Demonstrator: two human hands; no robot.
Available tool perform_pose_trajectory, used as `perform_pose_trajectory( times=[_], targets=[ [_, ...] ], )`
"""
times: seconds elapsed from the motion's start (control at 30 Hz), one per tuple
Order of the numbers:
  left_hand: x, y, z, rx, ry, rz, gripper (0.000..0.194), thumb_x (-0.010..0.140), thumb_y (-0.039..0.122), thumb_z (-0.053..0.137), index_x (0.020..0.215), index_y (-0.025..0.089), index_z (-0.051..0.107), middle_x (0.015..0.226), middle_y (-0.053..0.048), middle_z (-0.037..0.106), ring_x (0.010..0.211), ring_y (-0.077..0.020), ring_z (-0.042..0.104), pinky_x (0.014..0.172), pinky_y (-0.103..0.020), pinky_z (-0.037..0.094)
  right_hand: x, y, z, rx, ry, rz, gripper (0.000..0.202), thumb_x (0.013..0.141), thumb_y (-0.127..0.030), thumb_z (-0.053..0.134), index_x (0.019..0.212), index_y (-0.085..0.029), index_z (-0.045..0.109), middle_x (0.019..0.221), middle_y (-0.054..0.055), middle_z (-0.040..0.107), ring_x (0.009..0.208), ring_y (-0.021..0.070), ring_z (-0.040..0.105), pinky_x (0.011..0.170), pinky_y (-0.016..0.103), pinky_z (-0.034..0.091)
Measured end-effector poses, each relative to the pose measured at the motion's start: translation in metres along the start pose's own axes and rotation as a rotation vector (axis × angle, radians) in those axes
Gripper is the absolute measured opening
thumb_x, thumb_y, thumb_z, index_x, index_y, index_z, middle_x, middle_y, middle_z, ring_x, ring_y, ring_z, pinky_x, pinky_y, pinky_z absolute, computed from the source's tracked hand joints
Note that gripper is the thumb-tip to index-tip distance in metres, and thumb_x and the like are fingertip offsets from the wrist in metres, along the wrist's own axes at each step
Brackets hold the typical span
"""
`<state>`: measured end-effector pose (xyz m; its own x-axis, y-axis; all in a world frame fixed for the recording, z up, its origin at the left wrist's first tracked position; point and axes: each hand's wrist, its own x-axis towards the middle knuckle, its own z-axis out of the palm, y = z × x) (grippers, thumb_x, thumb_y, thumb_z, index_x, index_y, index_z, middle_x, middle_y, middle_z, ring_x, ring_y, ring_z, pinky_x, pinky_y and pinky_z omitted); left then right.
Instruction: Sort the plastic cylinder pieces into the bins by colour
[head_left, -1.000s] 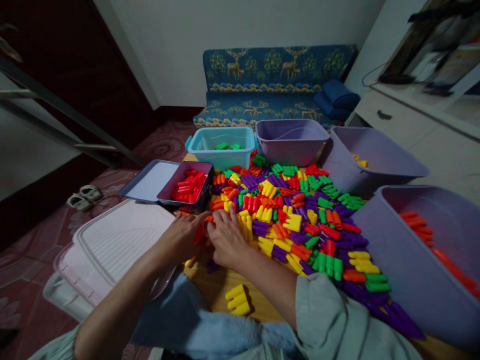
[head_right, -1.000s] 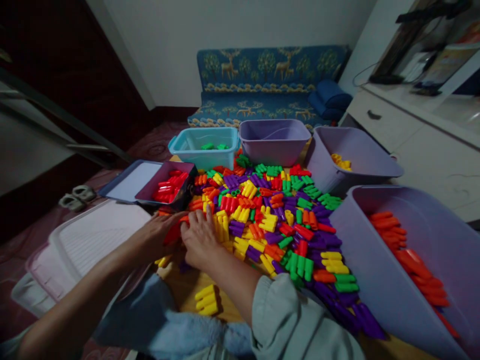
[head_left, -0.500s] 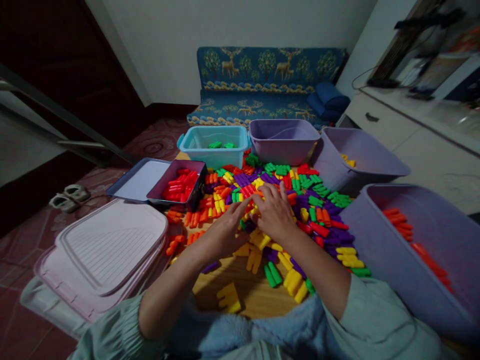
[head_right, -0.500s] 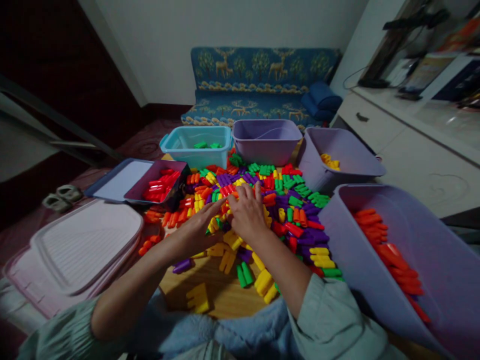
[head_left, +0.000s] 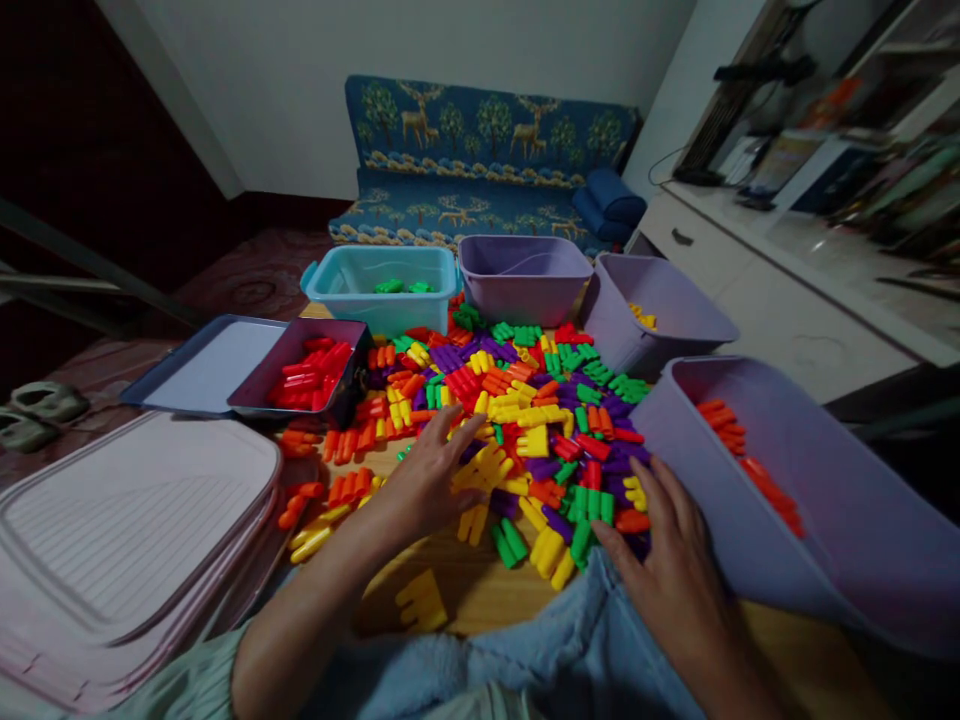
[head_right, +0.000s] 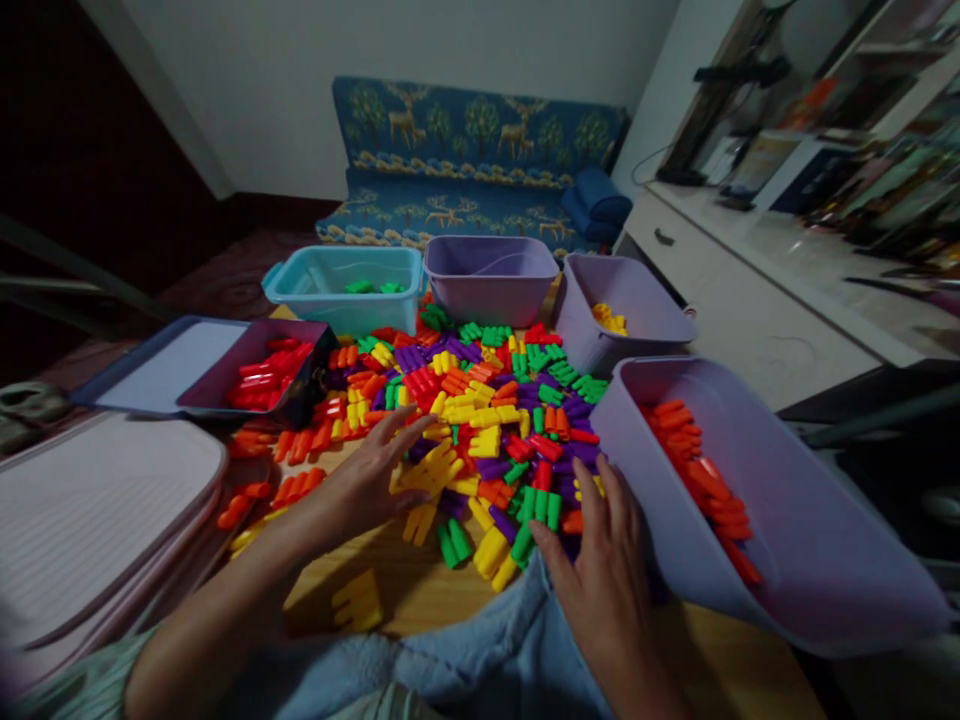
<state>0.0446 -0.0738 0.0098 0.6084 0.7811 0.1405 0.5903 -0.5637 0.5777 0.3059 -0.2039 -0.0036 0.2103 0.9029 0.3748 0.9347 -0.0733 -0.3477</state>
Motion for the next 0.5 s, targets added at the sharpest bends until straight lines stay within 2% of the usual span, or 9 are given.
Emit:
perform_pose_trajectory(
  times=[0.07, 0.17, 0.33, 0.5],
  targets=[
    [0.002, -0.002, 0.005, 0.008, 0.004, 0.020, 0.080, 0.070, 0.024, 0.073, 0.141, 0.022, 0.036, 0.146, -0.020, 0.029, 0.136, -0.0370, 0.030, 0.105, -0.058, 0.036, -0.011, 0.007, 0.003, 0.040, -0.010, 0.062, 0.069, 0.086, -0.052, 0.049, 0.144, -0.020, 0.029, 0.149, 0.016, 0.029, 0.138, 0.0323, 0.029, 0.108, 0.053, 0.033],
    [0.004, -0.005, 0.011, 0.008, 0.014, 0.046, 0.083, 0.067, 0.022, 0.075, 0.140, 0.025, 0.036, 0.146, -0.019, 0.030, 0.137, -0.0375, 0.029, 0.105, -0.060, 0.034, -0.009, 0.009, 0.010, 0.096, -0.001, 0.109, 0.071, 0.086, -0.051, 0.050, 0.145, -0.018, 0.027, 0.150, 0.017, 0.028, 0.139, 0.0319, 0.026, 0.110, 0.053, 0.031],
    [0.001, -0.008, 0.011, -0.011, 0.036, 0.037, 0.084, 0.068, 0.024, 0.076, 0.141, 0.027, 0.035, 0.147, -0.018, 0.028, 0.136, -0.0368, 0.030, 0.103, -0.059, 0.038, 0.022, 0.003, 0.025, 0.239, 0.017, 0.059, 0.069, 0.084, -0.047, 0.056, 0.143, -0.022, 0.031, 0.147, 0.015, 0.036, 0.137, 0.0297, 0.032, 0.110, 0.053, 0.032],
    [-0.001, -0.011, 0.012, -0.027, 0.056, 0.022, 0.084, 0.069, 0.028, 0.075, 0.142, 0.028, 0.034, 0.148, -0.016, 0.028, 0.136, -0.0349, 0.032, 0.105, -0.056, 0.037, 0.054, -0.018, 0.042, 0.378, -0.040, 0.034, 0.064, 0.083, -0.042, 0.058, 0.140, -0.022, 0.036, 0.153, 0.013, 0.023, 0.141, 0.0268, 0.024, 0.112, 0.050, 0.028]
  ],
)
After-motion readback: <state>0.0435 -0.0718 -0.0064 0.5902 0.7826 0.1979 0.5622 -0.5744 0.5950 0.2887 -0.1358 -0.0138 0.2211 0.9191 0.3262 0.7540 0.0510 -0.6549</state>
